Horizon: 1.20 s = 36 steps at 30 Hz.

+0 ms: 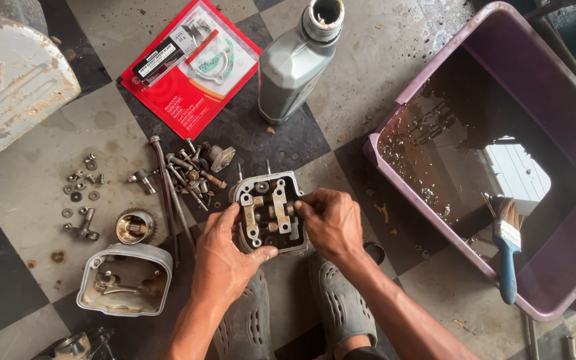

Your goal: Inspecting, cleaning, and assembling motorcycle engine components, including the camshaft and cylinder head.

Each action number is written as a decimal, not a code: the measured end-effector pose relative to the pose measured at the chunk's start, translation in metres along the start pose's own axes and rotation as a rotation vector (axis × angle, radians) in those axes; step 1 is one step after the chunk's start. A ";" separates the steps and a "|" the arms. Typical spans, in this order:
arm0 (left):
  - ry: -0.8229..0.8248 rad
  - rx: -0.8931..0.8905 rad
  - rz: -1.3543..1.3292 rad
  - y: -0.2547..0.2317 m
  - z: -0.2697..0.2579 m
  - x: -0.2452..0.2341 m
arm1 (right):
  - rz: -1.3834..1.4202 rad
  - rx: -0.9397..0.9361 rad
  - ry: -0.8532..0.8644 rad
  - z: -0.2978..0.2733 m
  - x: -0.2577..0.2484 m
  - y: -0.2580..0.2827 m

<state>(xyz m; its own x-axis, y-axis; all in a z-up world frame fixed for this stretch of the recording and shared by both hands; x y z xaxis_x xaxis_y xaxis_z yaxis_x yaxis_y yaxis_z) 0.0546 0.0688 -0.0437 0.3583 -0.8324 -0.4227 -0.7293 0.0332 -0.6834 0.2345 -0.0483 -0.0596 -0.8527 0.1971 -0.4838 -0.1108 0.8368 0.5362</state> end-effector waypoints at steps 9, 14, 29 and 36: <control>-0.017 0.066 0.124 -0.007 0.003 -0.002 | 0.128 -0.036 -0.048 -0.002 0.010 -0.012; -0.019 0.070 0.118 -0.004 0.004 0.000 | 0.151 -0.075 -0.114 -0.012 0.009 -0.007; -0.016 0.136 0.148 -0.003 0.005 -0.007 | 0.136 -0.124 -0.040 -0.005 0.010 -0.003; 0.007 0.157 0.267 -0.007 0.009 -0.003 | 0.159 -0.205 -0.160 -0.023 0.008 -0.014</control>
<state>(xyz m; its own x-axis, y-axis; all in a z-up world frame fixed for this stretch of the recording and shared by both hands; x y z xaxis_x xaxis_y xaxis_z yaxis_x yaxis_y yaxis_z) 0.0640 0.0762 -0.0433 0.1616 -0.7867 -0.5958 -0.6975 0.3360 -0.6329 0.2174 -0.0700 -0.0549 -0.7780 0.4090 -0.4769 -0.0969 0.6718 0.7343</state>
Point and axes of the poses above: each hand's wrist, its own z-axis towards the middle knuckle, its own x-axis out of the palm, y = z × x, the point moved 10 cm from there along z, towards the middle knuckle, and after that the axes turned 11 degrees about y, right-handed, at the moved point
